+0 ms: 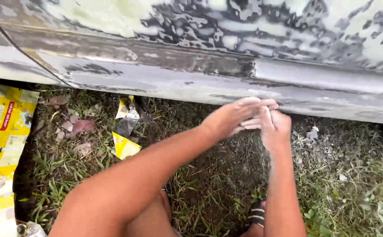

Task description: Sanding the exterior door of a car to smooth out body filler and prepare the surface for painting.

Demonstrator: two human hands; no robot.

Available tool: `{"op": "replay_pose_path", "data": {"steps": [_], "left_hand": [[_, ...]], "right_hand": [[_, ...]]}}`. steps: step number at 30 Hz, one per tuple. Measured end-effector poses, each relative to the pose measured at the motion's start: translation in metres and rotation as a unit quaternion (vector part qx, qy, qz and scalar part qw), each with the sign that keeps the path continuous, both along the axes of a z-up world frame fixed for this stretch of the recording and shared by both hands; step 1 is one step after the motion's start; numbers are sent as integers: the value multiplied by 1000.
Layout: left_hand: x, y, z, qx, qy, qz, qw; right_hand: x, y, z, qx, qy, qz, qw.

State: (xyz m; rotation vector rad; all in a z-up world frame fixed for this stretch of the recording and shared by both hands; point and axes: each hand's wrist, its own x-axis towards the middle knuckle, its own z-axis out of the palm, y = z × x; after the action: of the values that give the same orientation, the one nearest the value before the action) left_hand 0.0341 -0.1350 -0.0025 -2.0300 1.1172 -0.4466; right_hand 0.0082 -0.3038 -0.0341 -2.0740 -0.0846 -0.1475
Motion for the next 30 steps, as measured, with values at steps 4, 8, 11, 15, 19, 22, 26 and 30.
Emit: {"op": "replay_pose_path", "data": {"steps": [4, 8, 11, 15, 19, 22, 26, 30], "left_hand": [[-3, 34, 9, 3, -32, 10, 999], [-22, 103, 9, -56, 56, 88, 993], [-28, 130, 0, -40, 68, 168, 983], [-29, 132, -25, -131, -2, 139, 982], [-14, 53, 29, 22, 60, 72, 995], [-9, -15, 29, -69, 70, 37, 994], [-1, -66, 20, -82, 26, -4, 996], [1, -47, 29, -23, 63, -7, 998]], "right_hand": [[8, 23, -1, -35, 71, -55, 995], [-6, 103, 43, 84, 107, 45, 990], [4, 133, 32, 173, 87, 105, 975], [3, 129, 15, 262, 55, 125, 955], [2, 51, 11, 186, 60, 81, 977], [2, -15, -1, 101, 23, 9, 995], [13, -71, -9, 9, -11, -54, 998], [4, -50, 8, -19, 48, -77, 996]]}}
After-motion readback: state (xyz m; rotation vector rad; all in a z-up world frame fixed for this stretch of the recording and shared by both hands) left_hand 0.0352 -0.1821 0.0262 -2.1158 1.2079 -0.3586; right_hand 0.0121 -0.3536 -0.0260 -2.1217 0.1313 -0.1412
